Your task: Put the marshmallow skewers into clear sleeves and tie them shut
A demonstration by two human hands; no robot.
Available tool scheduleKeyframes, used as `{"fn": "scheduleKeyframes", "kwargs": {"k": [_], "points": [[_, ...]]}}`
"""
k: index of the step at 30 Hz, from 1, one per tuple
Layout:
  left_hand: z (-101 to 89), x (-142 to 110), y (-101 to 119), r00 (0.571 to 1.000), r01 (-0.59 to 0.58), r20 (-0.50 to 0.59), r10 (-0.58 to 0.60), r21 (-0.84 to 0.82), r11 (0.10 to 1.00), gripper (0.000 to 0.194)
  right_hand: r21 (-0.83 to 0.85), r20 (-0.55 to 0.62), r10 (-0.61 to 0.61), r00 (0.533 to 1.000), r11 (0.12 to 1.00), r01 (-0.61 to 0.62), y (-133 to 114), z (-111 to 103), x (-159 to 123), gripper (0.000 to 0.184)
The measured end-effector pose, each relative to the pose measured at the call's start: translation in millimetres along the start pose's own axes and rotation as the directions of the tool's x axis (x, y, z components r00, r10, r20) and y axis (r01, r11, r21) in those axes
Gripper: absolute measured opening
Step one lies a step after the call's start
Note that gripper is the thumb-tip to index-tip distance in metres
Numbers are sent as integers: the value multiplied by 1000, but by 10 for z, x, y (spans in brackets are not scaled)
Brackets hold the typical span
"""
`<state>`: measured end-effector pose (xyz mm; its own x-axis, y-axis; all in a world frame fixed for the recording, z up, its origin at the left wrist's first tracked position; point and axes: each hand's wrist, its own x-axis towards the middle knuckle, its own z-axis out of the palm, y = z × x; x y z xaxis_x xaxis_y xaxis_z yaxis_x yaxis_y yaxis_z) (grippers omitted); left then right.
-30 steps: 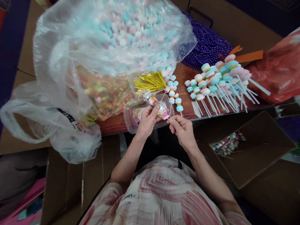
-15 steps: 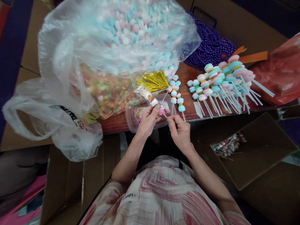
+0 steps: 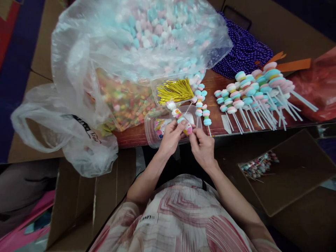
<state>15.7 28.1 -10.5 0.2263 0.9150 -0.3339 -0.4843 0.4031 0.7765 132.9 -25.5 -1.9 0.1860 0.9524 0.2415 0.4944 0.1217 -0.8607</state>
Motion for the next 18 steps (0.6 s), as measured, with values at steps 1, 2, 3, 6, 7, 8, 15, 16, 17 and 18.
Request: {"fn": "scheduleKeyframes", "kwargs": {"k": [1,2,3,6,7,8,15,16,17,18], "points": [[2,-12,-1,1000,-3,5,3,2,1000,42,1,-11,-13,1000,1000,13,-12,36,12,21],[-5,-17,8,1000,-8,2,8,-4,1000,41,6,-9,-12,1000,1000,12,-24,54,19,21],[-17,-17,23,1000,-16,-3,16,-16,1000,40,12,9,1,1000,1000,-1,-37,52,19,20],[-60,-1,83,999,-43,-15,43,-54,998,43,51,129,73,989,995,-80,-72,-27,-5,20],[-66,1,98,999,-46,-14,45,-60,997,45,67,163,95,982,992,-107,-82,-57,-13,22],[-65,-1,108,999,-47,-12,46,-64,997,45,83,182,110,977,988,-127,-90,-79,-18,24],[-17,-83,139,987,-157,-33,155,-90,983,34,172,236,113,965,973,-156,-143,-22,74,30],[-27,-94,151,986,-167,-38,164,-83,983,33,181,249,121,961,969,-169,-155,-1,105,26],[-40,-105,163,983,-183,-45,180,-70,981,31,192,259,129,957,964,-182,-168,27,139,20],[-54,-115,176,978,-204,-51,202,-53,977,30,213,265,138,954,957,-198,-183,61,175,17]]}}
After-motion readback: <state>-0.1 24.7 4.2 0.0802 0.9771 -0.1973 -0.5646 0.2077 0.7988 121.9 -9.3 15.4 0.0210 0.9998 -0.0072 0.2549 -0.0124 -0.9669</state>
